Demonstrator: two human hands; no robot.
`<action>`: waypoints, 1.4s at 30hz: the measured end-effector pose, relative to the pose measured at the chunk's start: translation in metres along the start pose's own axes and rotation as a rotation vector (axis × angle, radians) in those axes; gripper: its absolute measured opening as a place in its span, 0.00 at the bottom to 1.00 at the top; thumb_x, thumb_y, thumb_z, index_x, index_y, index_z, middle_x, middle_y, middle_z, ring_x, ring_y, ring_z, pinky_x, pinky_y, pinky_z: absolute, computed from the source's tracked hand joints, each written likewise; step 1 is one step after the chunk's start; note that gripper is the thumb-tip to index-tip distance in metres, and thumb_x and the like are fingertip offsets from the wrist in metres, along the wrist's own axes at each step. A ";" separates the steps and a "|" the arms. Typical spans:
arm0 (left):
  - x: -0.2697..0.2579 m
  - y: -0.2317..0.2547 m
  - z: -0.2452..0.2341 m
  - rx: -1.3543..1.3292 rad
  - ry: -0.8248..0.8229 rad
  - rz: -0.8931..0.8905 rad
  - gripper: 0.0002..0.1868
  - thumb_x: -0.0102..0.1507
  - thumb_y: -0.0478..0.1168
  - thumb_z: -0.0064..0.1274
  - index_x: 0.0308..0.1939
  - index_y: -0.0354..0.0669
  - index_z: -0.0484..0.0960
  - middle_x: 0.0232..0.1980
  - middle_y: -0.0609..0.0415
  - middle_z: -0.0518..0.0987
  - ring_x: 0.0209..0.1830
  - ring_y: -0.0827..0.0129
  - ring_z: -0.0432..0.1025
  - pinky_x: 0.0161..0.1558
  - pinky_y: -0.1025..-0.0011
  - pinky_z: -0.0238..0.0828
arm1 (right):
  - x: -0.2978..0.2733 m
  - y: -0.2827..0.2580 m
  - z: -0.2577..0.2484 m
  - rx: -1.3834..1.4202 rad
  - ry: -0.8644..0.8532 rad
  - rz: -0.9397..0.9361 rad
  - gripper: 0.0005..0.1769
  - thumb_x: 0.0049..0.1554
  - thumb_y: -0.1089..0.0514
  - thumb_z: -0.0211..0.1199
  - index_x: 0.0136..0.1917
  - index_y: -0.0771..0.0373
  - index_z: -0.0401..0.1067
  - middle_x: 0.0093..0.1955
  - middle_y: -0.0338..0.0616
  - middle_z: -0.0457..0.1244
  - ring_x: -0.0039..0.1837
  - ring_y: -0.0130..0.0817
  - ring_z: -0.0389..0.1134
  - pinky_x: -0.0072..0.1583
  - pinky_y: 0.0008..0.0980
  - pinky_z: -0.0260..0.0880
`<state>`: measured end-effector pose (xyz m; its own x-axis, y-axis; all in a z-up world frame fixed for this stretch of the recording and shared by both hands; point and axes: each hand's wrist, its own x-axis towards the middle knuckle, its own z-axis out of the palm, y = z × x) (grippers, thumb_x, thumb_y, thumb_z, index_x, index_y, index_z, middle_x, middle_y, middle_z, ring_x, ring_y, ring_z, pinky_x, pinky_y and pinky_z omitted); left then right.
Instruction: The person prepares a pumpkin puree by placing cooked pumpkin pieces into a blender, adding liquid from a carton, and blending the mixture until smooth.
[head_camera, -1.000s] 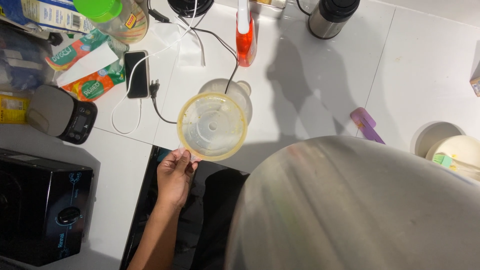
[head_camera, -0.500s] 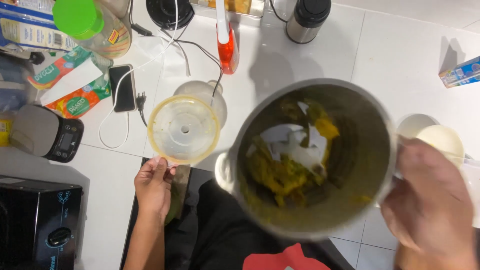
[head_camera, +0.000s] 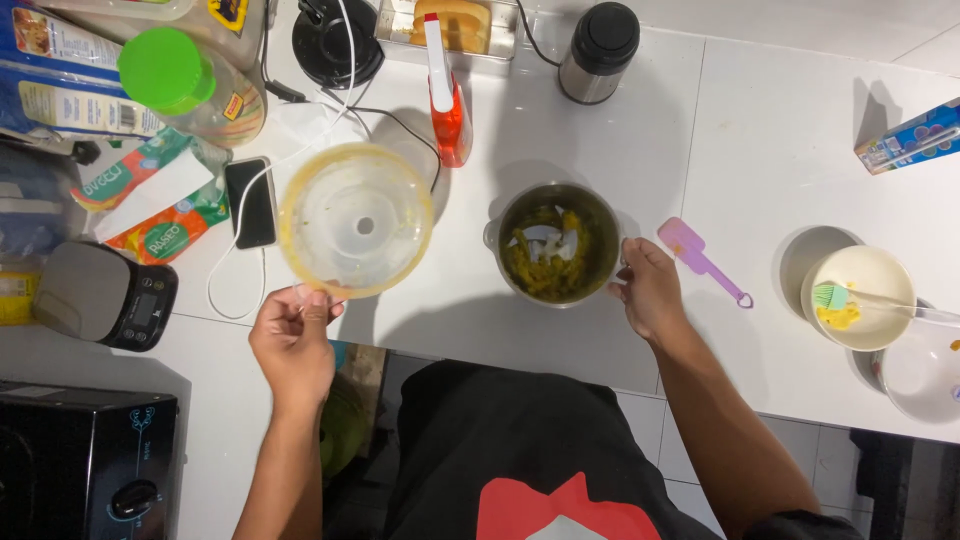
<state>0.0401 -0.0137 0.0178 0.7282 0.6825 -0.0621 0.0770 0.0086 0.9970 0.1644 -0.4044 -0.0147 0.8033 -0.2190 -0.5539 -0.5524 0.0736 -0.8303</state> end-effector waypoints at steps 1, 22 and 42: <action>0.001 0.006 0.010 0.020 -0.071 0.071 0.01 0.71 0.26 0.50 0.46 0.28 0.75 0.36 0.44 0.80 0.36 0.67 0.79 0.46 0.70 0.84 | 0.003 0.002 0.000 -0.029 -0.003 -0.001 0.16 0.68 0.53 0.54 0.38 0.58 0.65 0.36 0.33 0.49 0.40 0.28 0.57 0.41 0.27 0.73; 0.055 -0.017 0.185 0.117 -0.710 1.233 0.08 0.68 0.32 0.53 0.38 0.46 0.87 0.49 0.53 0.87 0.49 0.61 0.82 0.48 0.68 0.83 | -0.047 -0.066 -0.027 0.179 -0.009 -0.087 0.12 0.65 0.61 0.59 0.58 0.70 0.75 0.41 0.39 0.60 0.39 0.21 0.62 0.45 0.18 0.71; 0.018 -0.022 0.155 0.348 -0.740 0.640 0.15 0.62 0.25 0.55 0.51 0.39 0.88 0.52 0.37 0.84 0.44 0.48 0.82 0.42 0.62 0.83 | -0.030 -0.027 0.011 -0.215 0.262 -0.288 0.06 0.60 0.65 0.67 0.52 0.62 0.79 0.38 0.44 0.66 0.42 0.30 0.64 0.45 0.27 0.67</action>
<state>0.1568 -0.1151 -0.0120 0.9291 -0.1350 0.3442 -0.3647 -0.4888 0.7925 0.1581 -0.3889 0.0236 0.8632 -0.4418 -0.2442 -0.3700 -0.2247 -0.9014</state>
